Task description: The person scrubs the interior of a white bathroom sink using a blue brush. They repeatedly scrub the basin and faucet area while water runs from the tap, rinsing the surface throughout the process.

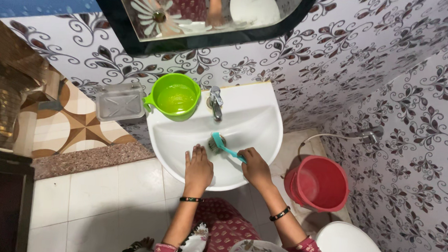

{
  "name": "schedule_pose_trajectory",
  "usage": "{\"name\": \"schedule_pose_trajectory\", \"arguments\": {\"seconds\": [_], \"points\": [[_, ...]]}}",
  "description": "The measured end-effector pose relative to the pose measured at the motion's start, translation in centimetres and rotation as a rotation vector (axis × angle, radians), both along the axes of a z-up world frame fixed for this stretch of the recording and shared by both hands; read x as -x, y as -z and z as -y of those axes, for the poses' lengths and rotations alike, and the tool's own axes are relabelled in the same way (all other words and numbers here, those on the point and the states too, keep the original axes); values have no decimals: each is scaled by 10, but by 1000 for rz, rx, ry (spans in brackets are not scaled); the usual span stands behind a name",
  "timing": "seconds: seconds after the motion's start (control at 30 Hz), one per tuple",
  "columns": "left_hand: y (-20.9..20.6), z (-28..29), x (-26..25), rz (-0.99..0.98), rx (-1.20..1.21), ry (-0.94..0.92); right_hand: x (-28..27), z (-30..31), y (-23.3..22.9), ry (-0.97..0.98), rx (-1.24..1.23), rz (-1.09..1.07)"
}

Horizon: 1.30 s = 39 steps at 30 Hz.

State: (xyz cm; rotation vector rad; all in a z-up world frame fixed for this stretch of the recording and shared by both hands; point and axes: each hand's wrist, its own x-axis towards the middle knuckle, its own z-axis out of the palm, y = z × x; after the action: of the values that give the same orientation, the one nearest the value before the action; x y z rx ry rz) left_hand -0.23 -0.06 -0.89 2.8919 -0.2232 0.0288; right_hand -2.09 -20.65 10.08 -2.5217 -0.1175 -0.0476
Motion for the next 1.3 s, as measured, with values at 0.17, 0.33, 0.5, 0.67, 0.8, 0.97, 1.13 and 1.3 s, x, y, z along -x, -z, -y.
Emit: {"name": "schedule_pose_trajectory", "arguments": {"seconds": [0.17,0.33,0.5,0.67,0.8,0.97,1.13,1.3], "points": [[-5,1,-1,-24,16,-1,-5,9,2,-114,-89,36],[-25,-1,-7,63,109,-38,-16,2,-3,-284,26,164],[-39,2,-1,140,188,-50,-11,-15,-9,-407,121,101],[-37,3,-1,131,120,-75,-4,-14,-4,-317,250,208],[-46,3,-1,138,157,-65,12,-22,6,-445,246,120],[-55,2,-2,169,178,-64,5,-15,5,-312,276,182],[-57,-1,0,168,236,-34,12,-31,11,-401,268,131],[-52,0,-1,183,217,-37,-10,-17,20,-314,456,213]]}}
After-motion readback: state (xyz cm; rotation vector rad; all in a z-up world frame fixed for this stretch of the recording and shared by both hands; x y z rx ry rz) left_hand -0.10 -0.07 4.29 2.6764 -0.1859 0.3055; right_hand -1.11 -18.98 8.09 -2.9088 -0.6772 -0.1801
